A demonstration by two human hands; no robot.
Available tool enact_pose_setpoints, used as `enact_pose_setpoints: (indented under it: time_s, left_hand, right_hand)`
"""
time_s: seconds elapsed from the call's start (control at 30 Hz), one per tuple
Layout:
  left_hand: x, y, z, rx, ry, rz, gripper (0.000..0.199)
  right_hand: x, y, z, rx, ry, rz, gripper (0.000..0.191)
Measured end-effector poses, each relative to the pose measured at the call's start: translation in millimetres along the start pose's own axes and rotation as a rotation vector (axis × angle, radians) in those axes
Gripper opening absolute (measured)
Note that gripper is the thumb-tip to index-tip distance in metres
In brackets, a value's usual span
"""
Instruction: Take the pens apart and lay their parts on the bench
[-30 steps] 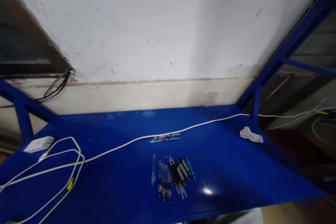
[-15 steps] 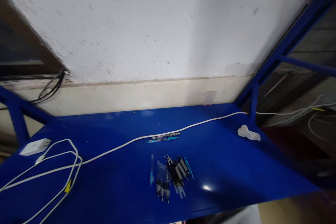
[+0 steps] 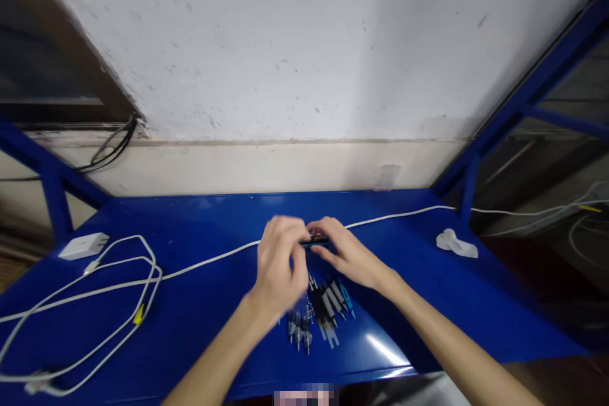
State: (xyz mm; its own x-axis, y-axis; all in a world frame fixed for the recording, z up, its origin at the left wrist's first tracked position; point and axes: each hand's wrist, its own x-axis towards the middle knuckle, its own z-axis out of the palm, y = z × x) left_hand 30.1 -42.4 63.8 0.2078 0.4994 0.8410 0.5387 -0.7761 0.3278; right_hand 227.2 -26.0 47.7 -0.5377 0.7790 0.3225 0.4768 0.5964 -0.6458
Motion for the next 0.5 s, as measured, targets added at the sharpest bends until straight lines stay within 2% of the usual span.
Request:
enact_pose_setpoints:
  time_s: [0.03, 0.07, 0.13, 0.23, 0.37, 0.5]
  left_hand:
    - [3, -12, 6.1, -0.004, -0.003, -0.001, 0.022]
    - [5, -26, 11.1, 0.002, -0.032, 0.004, 0.026]
    - [2, -53, 16.4, 0.046, -0.166, 0.041, 0.028]
    - [-14, -80, 14.9, 0.108, -0.232, 0.109, 0.027]
    - [-30, -87, 11.6, 0.125, -0.289, 0.17, 0.024]
    - [-33, -86, 11.1, 0.091, -0.316, 0.154, 0.027]
  right_hand:
    - [9, 6, 5, -0.029, -0.076, -0.037, 0.026]
    - [15, 12, 9, -0.055, -0.092, -0.06, 0.024]
    - [18, 21, 15, -0.108, -0.072, -0.081, 0.029]
    - [10, 31, 19, -0.179, -0.092, -0.103, 0.038]
    - [3, 41, 18, -0.207, -0.162, -0.116, 0.043]
    - [4, 47, 19, -0.233, -0.182, -0.113, 0.039]
